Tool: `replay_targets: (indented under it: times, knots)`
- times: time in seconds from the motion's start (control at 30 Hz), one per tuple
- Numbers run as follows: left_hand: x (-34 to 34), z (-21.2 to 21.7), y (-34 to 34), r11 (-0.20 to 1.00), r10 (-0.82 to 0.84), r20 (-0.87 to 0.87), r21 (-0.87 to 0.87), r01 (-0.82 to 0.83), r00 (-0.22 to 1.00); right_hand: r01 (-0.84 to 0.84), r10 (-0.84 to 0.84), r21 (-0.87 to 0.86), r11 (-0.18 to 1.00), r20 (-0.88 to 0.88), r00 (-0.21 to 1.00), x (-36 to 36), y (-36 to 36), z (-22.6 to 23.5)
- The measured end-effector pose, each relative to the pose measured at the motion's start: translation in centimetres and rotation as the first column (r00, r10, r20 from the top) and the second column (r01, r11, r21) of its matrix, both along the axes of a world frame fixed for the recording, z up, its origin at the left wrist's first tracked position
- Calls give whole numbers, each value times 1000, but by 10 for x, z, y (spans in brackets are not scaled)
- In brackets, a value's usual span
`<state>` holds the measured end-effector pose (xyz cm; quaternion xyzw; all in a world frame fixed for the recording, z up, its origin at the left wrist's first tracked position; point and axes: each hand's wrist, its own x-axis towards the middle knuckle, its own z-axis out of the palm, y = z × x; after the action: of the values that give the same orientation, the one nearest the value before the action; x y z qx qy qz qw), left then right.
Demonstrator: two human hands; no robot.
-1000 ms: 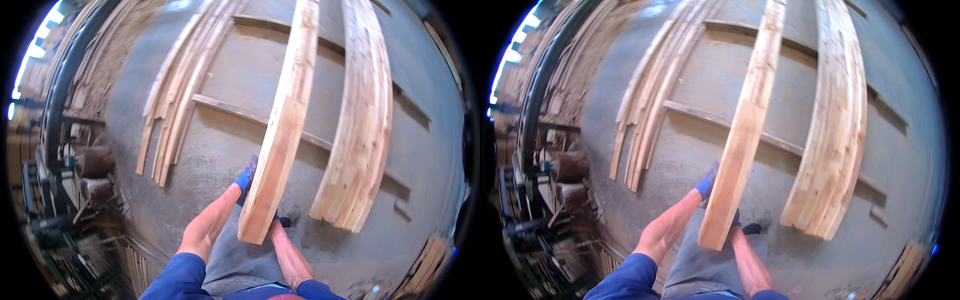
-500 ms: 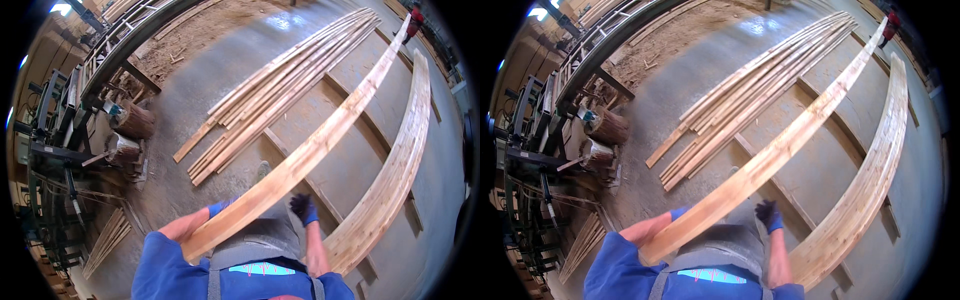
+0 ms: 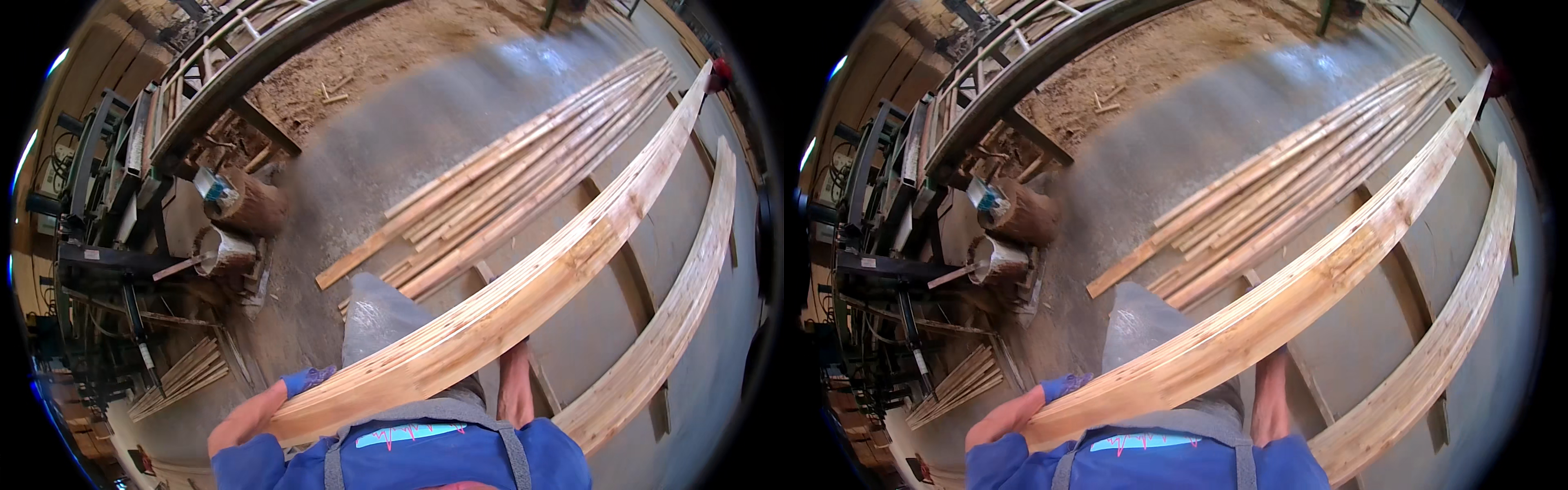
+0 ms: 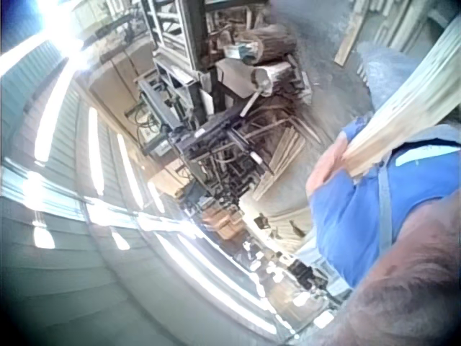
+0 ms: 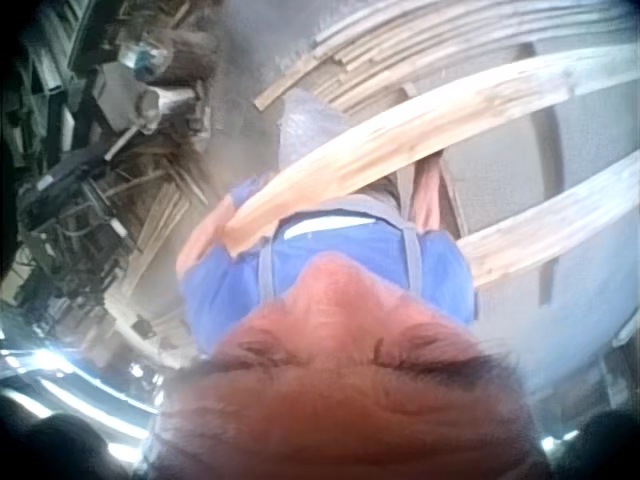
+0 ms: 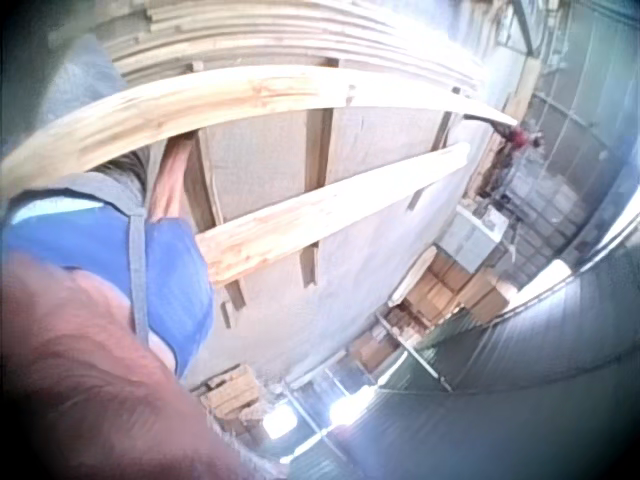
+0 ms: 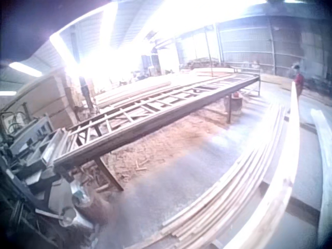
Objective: The person stirs a white liquid in a bucket using a wooden stick. They then pick up long wooden planks and place them on a metal rack. Finally, they use a paint roller to apply the white liquid onto the surface of the planks.
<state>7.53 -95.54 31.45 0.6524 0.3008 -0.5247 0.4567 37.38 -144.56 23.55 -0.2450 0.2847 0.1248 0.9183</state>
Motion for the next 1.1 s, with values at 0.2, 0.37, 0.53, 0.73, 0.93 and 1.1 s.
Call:
replay_targets:
  times: [0.2, 0.37, 0.53, 0.73, 0.93, 1.1]
  knots:
    - [98, -22, 203, 998, -10, -67, 66, 14, 998, -11, 11, 58, 998, -9, 1000, 70, 164, -12]
    - [193, -27, 345, 999, 0, -11, 52, 0, 1000, 13, -11, 46, 999, -46, 999, 136, 316, -13]
    - [265, 29, 461, 992, 50, 47, 112, -55, 998, 20, -13, 116, 993, -56, 998, 187, 433, 9]
    - [331, 52, 542, 985, 71, 54, 153, -79, 996, 9, -1, 169, 986, -49, 999, 251, 529, 4]
    - [429, 66, 581, 995, -84, 122, 63, 77, 989, 35, -27, 233, 972, -36, 999, 326, 612, -14]
    - [661, 71, 502, 913, -290, 554, -83, 399, 780, 45, -68, 293, 955, 70, 995, 410, 677, -20]
